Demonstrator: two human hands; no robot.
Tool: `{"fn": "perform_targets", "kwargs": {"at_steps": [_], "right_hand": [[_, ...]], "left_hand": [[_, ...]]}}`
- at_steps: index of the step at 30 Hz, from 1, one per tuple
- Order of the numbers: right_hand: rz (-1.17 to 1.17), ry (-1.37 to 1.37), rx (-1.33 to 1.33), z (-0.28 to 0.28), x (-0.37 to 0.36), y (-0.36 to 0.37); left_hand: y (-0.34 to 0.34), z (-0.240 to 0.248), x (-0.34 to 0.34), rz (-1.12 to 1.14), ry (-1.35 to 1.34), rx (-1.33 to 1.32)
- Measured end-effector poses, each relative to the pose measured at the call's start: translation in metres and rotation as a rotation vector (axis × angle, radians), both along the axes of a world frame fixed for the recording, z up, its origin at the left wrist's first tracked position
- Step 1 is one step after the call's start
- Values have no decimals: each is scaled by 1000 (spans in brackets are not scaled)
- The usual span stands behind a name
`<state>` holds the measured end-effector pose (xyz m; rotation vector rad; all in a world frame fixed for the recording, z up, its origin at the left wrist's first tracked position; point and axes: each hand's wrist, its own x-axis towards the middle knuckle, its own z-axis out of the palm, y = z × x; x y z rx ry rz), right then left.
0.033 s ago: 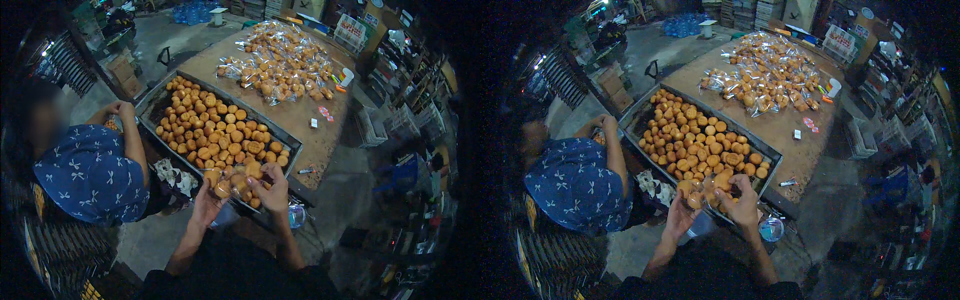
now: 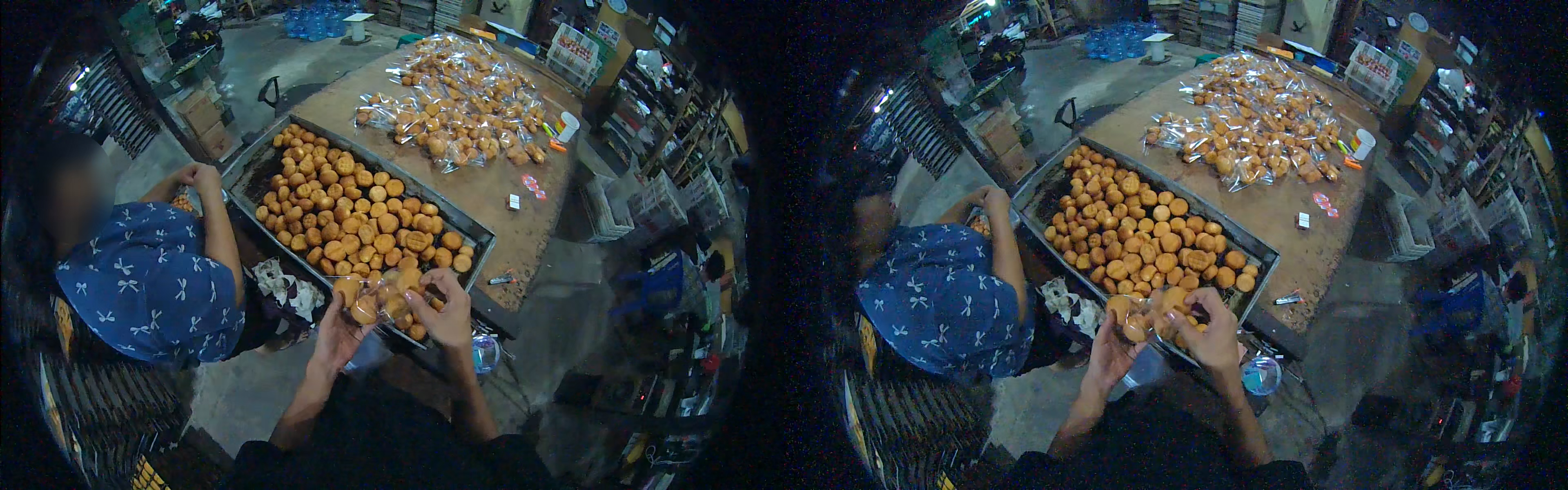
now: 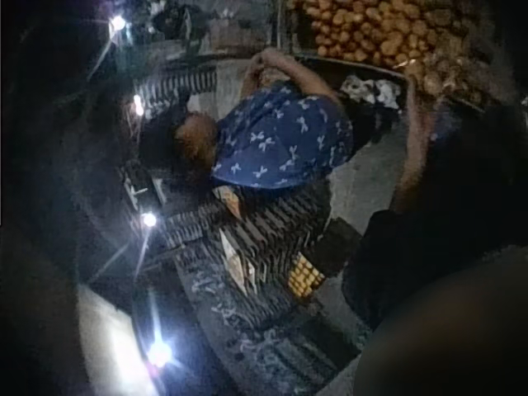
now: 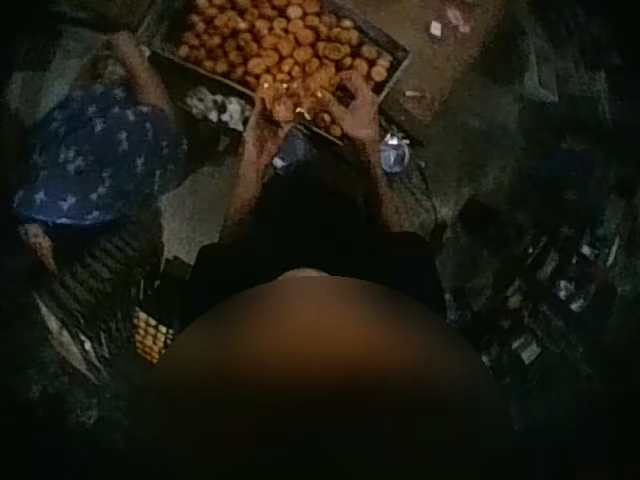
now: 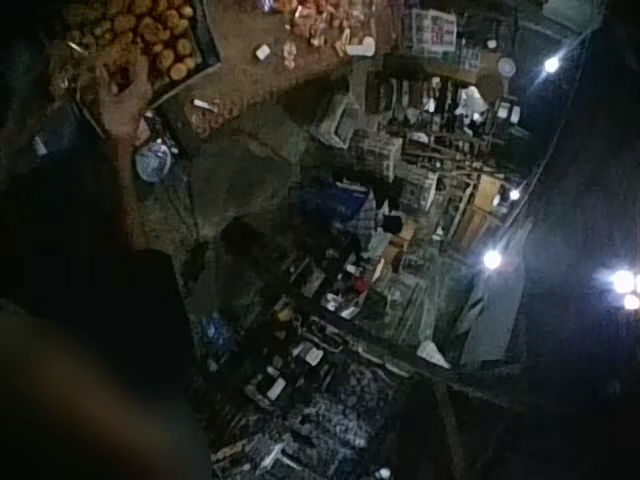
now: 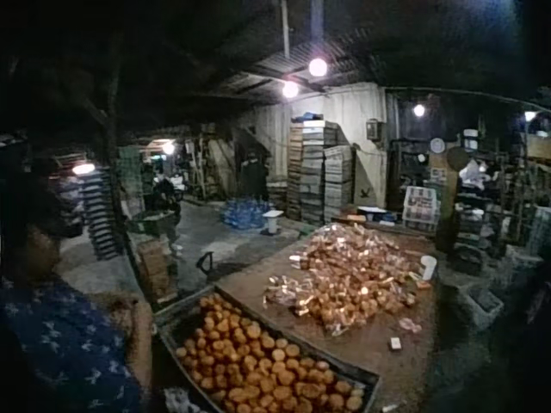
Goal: The person repeatedly picks round baked buns from a metal tray and places them into clear plastic bags, then sets the filled bags on the table. A coworker also handles buns from the same tray. The camera wearer continues this pick-and-pack cycle throughout the clip.
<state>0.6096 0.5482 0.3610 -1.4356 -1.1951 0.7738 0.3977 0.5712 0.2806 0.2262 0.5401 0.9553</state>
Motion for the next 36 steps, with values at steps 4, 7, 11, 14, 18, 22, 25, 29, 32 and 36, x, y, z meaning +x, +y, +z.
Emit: {"fn": "perform_targets", "kwargs": {"at_steps": [4, 7, 11, 14, 18, 22, 25, 29, 32, 36], "right_hand": [[78, -94, 61, -3, 5, -5], [82, -285, 175, -11, 8, -7], [55, -415, 266, -26, 7, -6], [131, -262, 229, -32, 2, -5], [131, -204, 148, -32, 2, -3], [46, -96, 262, -27, 6, -2], [86, 162, -15, -24, 6, -6], [156, -232, 262, -19, 8, -9], [289, -491, 322, -14, 13, -10], [482, -298, 261, -11, 16, -7]], "left_hand": [[-7, -1, -1, 24, 58, -42], [-13, -5, -2, 4, 23, 29], [-18, -16, -10, -19, -28, 10], [-23, -21, -13, -70, 152, 108], [-28, -16, -8, -88, 223, 131], [-28, -9, -1, 3, 66, 86], [-29, -12, 4, 19, 91, 120], [-32, -18, 5, 22, 180, 156], [-31, -20, 1, 22, 161, 170], [-29, -23, -4, -41, 140, 129]]}}
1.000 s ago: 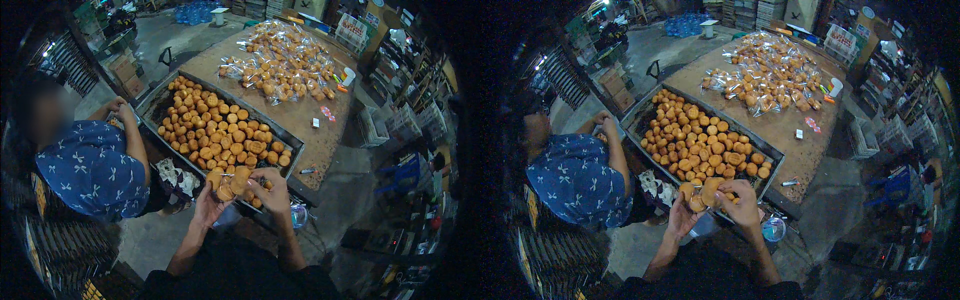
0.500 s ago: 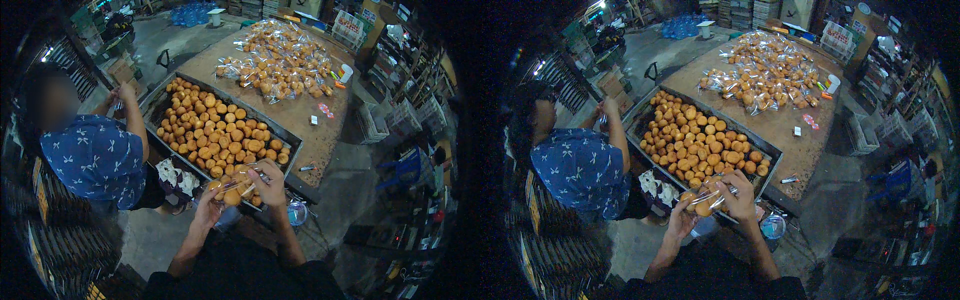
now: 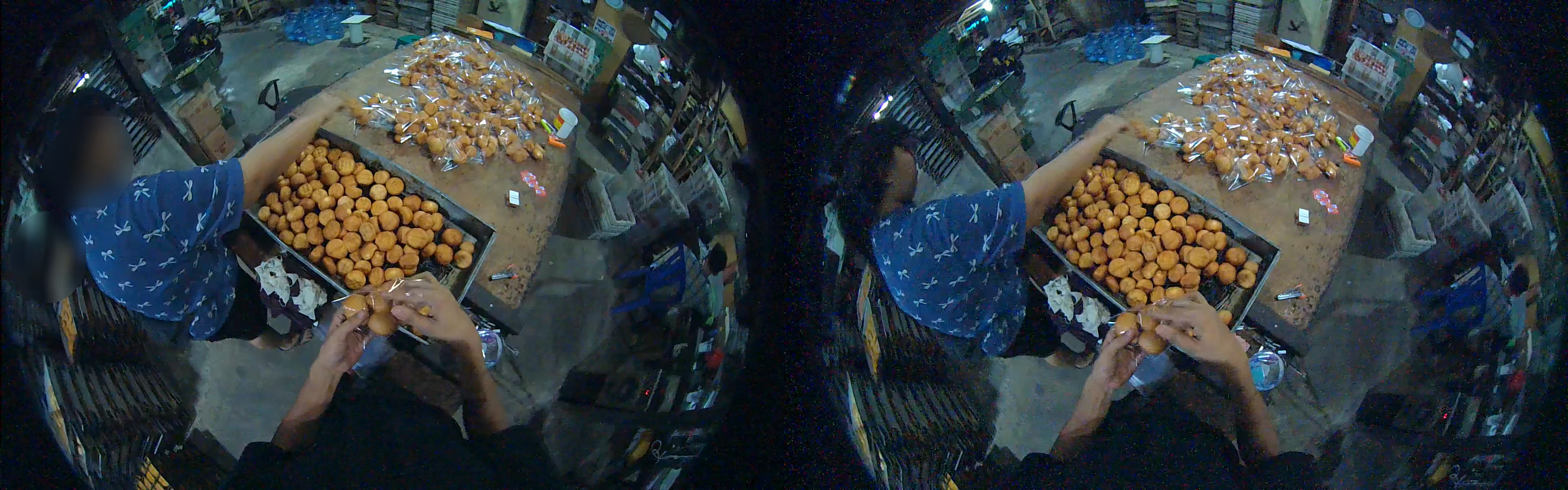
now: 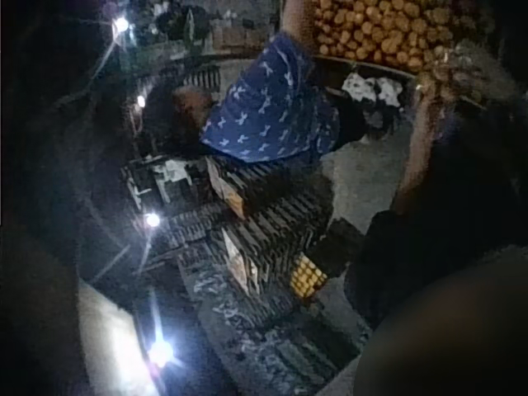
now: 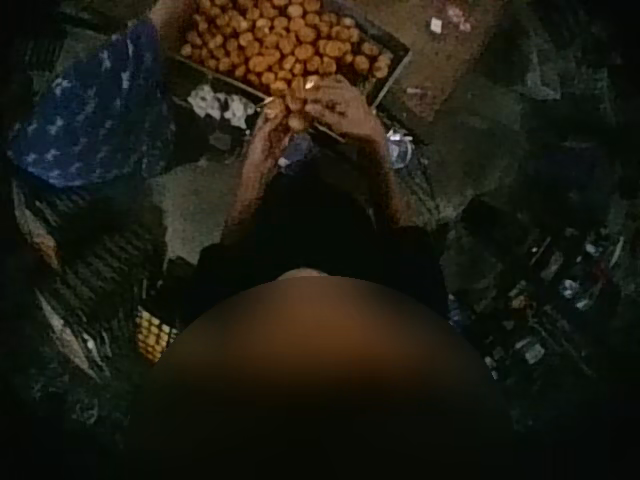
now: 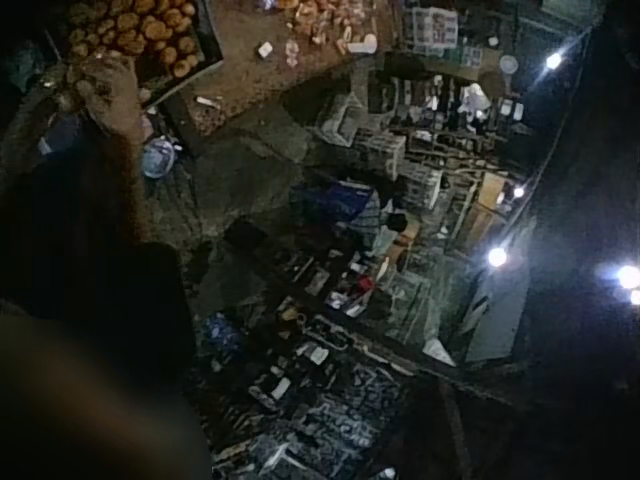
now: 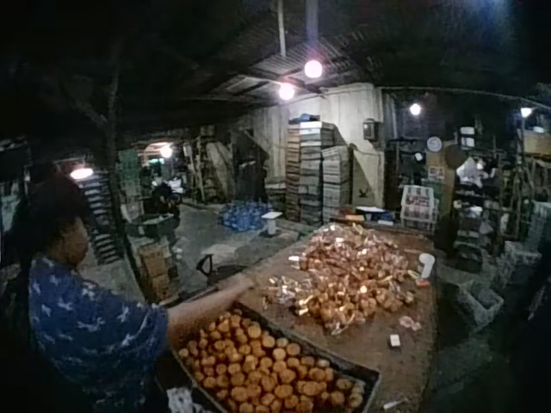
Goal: The person repeatedly picks round baked buns from a metal tray and places them into clear plastic bags, then sets the filled bags on the table. A coworker also handles buns from the same tray. The camera wearer continues this pick-and-pack cycle throughout the clip.
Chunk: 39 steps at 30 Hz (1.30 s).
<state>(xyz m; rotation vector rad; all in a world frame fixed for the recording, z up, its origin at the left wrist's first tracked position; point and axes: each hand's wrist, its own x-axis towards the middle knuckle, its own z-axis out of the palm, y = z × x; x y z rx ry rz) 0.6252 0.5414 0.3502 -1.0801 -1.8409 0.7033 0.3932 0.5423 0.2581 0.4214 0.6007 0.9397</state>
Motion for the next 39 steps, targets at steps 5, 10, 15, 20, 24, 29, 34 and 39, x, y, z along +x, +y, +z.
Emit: {"fn": "perform_targets", "kwargs": {"at_steps": [5, 10, 15, 20, 24, 29, 34, 39], "right_hand": [[-155, 94, -146, 6, 22, 17], [-276, -407, -158, 20, 83, 53], [-498, -304, -78, 46, 170, 119], [-758, 287, 35, 38, 235, 249], [-771, 743, -61, 8, 247, 315], [-700, 492, -96, -25, 218, 268], [-558, 393, -132, -46, 175, 169], [-573, 22, -301, -96, 116, 78]], "left_hand": [[6, -2, 1, -67, 19, -31], [12, -17, -52, -213, 504, 263], [9, -82, -90, -92, 1230, 425], [3, -128, -77, -88, 1614, 807], [4, -139, -61, -151, 1771, 912], [8, -141, -61, -197, 1890, 890], [10, -143, -61, -362, 2082, 761], [23, -147, -63, -211, 1967, 733]]}}
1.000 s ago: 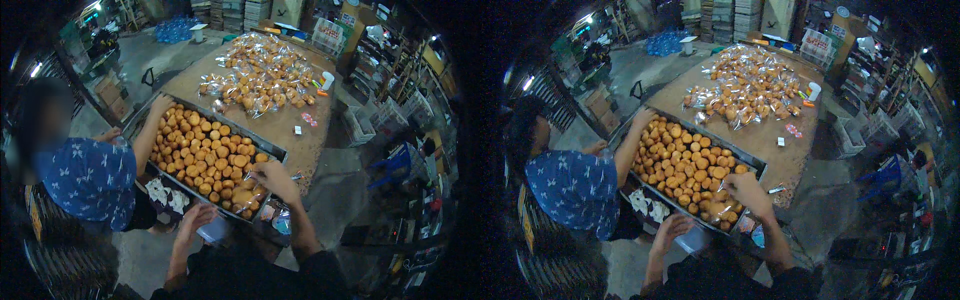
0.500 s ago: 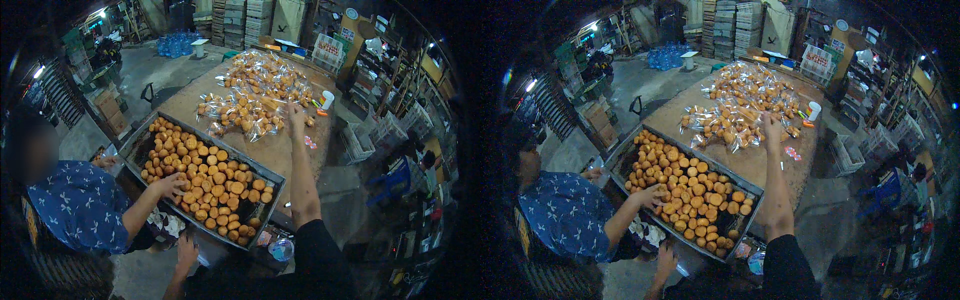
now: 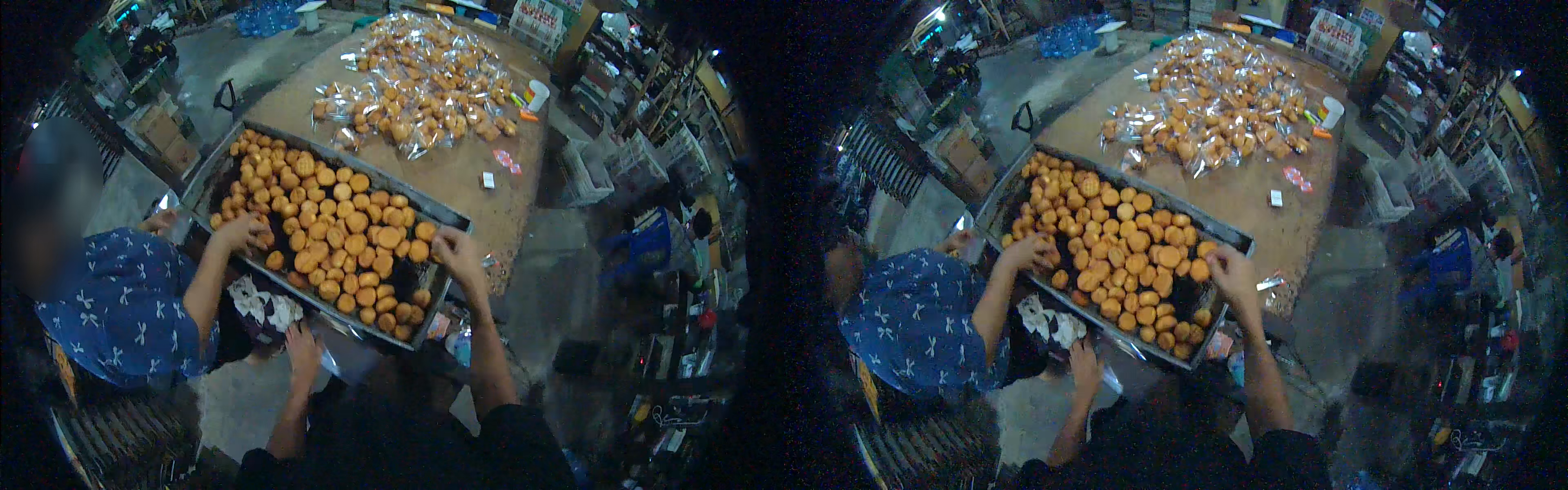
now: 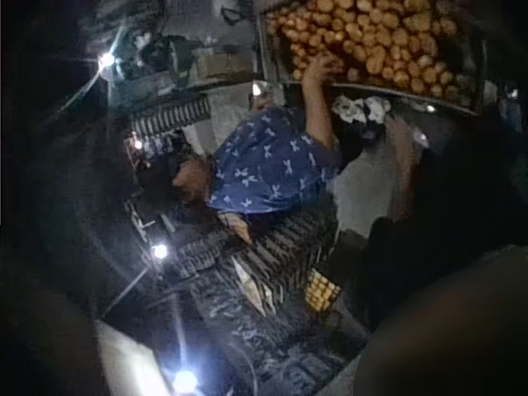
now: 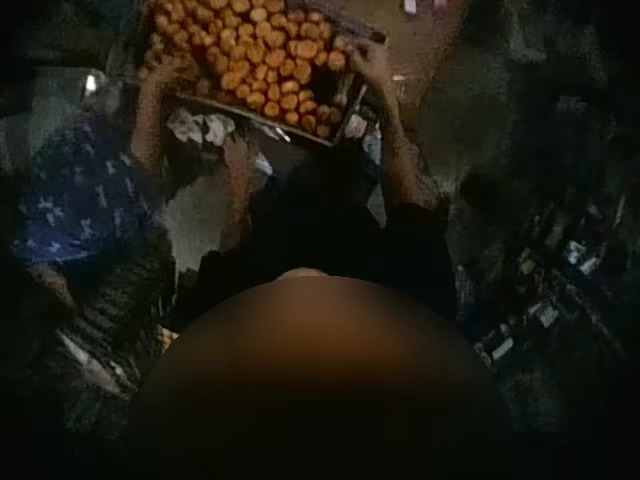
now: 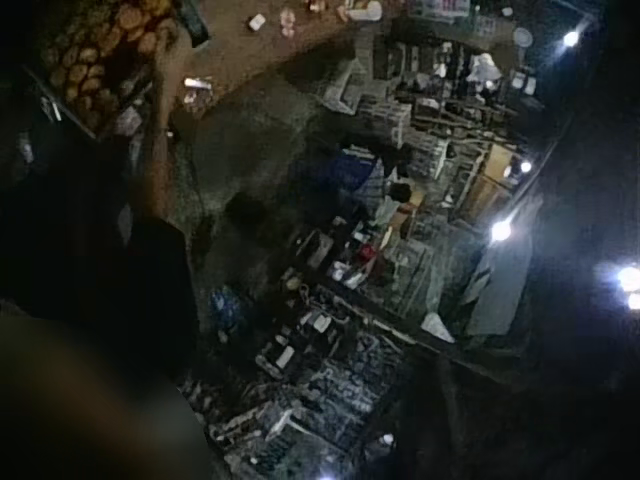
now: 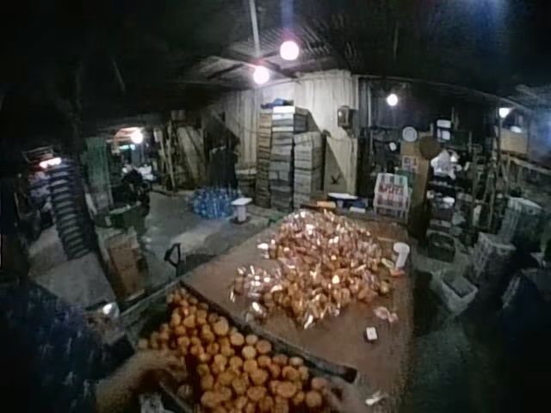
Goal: The person repeatedly picks round baked buns from a metal tray and places them into clear plastic bags, then sets the filled bags on the table. A coworker also handles buns from the same tray. The camera wearer continues this pick-and-pack cycle throughout the clip.
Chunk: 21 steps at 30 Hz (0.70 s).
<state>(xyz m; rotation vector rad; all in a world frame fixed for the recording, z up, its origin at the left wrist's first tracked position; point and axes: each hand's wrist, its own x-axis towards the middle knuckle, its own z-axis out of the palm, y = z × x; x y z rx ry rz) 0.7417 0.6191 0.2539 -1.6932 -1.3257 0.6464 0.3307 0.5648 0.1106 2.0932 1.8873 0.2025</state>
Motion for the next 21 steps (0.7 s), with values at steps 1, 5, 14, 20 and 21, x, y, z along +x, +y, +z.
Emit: {"fn": "perform_targets", "kwargs": {"at_steps": [1, 5, 14, 20, 21], "right_hand": [[42, -74, -27, -11, -12, -14], [243, -584, -336, -48, -38, -43], [208, -843, -381, -59, -44, -17], [418, -1152, -322, -53, -46, -44], [477, -1146, -329, -64, -60, -54]], "left_hand": [[4, 0, -2, 6, -22, -24], [13, 3, -4, -34, -86, 41], [12, 32, 9, 139, -94, 29], [13, 19, 1, 79, -46, -29], [10, 18, 0, 5, 18, 73]]}}
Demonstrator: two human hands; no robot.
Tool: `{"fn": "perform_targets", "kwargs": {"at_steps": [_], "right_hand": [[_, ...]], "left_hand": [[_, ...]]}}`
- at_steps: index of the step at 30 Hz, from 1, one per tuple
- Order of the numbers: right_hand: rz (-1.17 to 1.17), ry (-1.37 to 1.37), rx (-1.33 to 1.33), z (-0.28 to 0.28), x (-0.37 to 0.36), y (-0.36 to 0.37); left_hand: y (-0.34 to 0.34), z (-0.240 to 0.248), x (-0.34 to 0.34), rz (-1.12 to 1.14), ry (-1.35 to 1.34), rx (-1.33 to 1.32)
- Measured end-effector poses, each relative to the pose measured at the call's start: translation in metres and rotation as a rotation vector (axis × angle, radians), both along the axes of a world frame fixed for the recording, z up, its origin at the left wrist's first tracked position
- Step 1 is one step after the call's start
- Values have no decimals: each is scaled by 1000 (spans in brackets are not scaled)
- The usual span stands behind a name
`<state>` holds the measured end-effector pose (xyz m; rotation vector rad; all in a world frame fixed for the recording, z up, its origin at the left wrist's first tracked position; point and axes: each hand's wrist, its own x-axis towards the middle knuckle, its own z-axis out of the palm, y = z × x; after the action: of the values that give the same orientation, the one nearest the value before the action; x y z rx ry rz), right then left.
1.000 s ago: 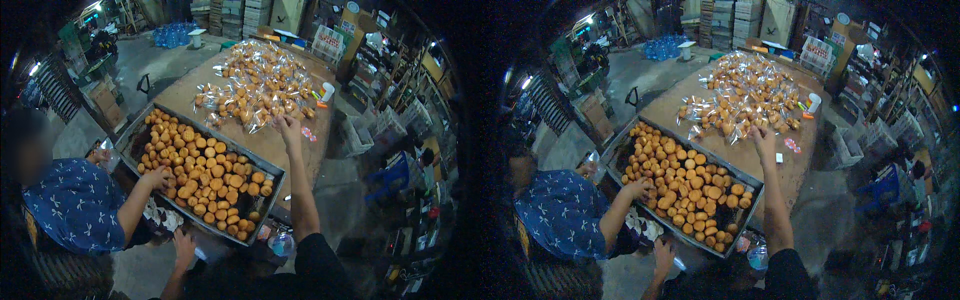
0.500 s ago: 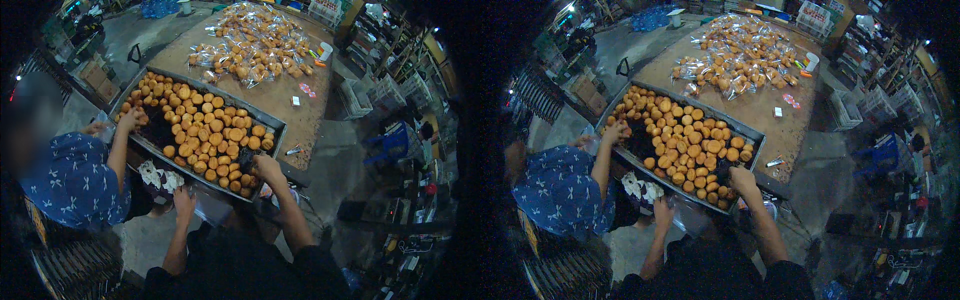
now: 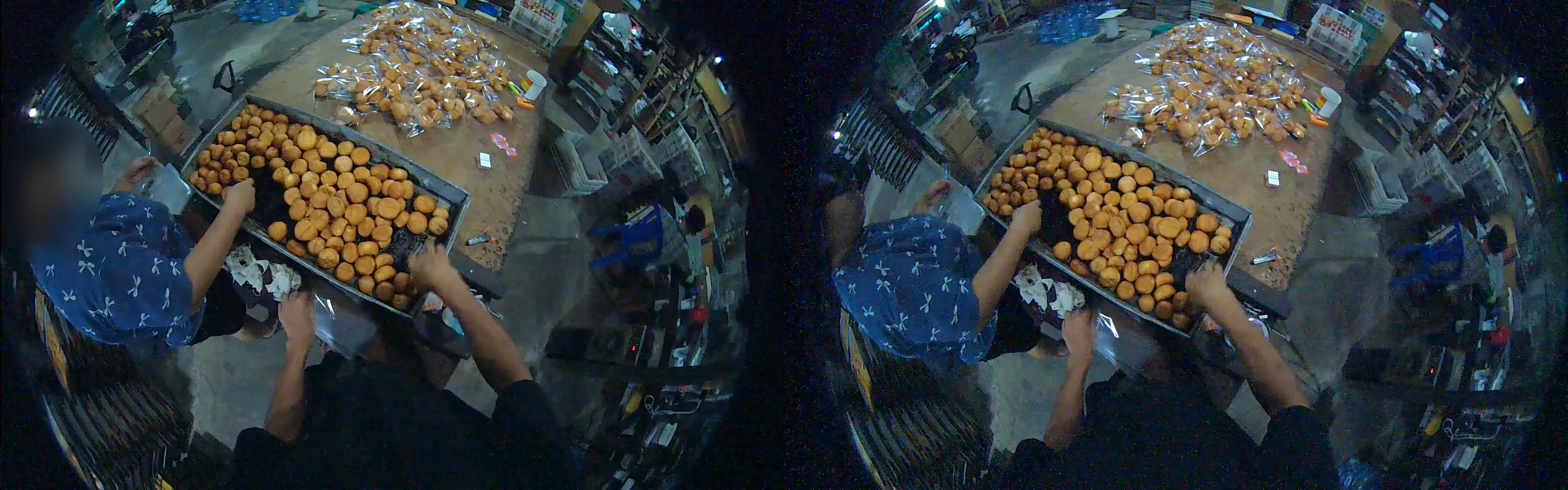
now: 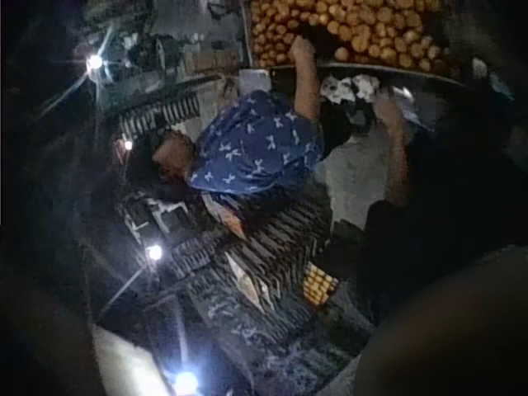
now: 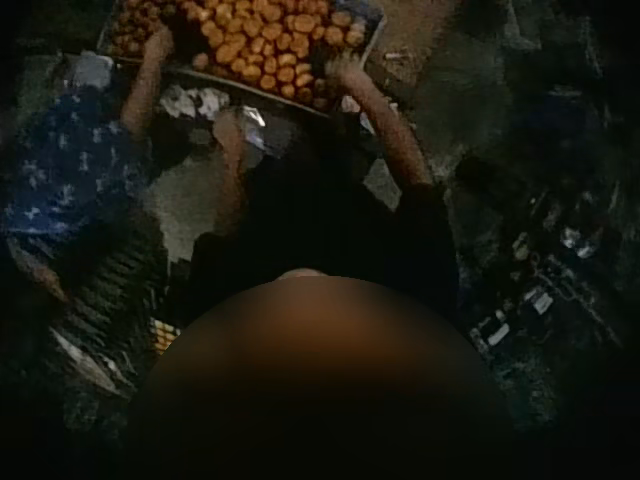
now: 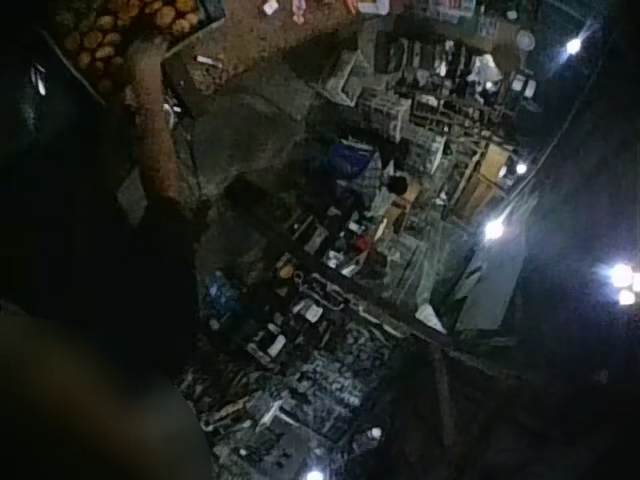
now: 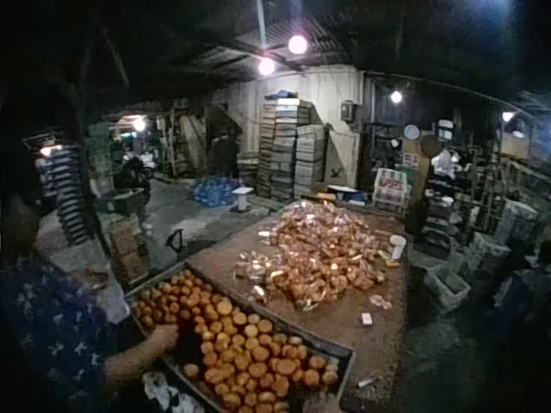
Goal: The person repeatedly picks round baked buns from a metal tray and places them into clear plastic bags, then sets the filled bags on the table. A coworker also handles buns from the same tray. The camera wearer continues this pick-and-pack cycle throughout the clip.
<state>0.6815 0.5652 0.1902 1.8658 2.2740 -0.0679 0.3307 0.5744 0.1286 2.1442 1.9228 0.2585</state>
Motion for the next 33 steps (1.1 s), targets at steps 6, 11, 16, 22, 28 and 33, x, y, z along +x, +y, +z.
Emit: {"fn": "perform_targets", "kwargs": {"at_steps": [6, 11, 16, 22, 28, 33], "right_hand": [[-140, 127, -296, -37, -18, -5], [-237, 134, 126, -11, 11, 12], [-512, 1434, 363, 11, 31, 33], [-863, 2174, -246, 35, -36, -3], [-357, 2098, 23, 111, -82, -18], [46, 1527, 193, 123, -78, -37]], "left_hand": [[-13, 11, -2, -17, 102, 180], [-21, 66, 0, 109, 78, 244], [-19, 151, -6, 149, -127, -91], [-26, 216, 0, -333, -187, 41], [-7, 230, 51, -800, -499, -196], [1, 239, 61, -745, -514, -267]]}}
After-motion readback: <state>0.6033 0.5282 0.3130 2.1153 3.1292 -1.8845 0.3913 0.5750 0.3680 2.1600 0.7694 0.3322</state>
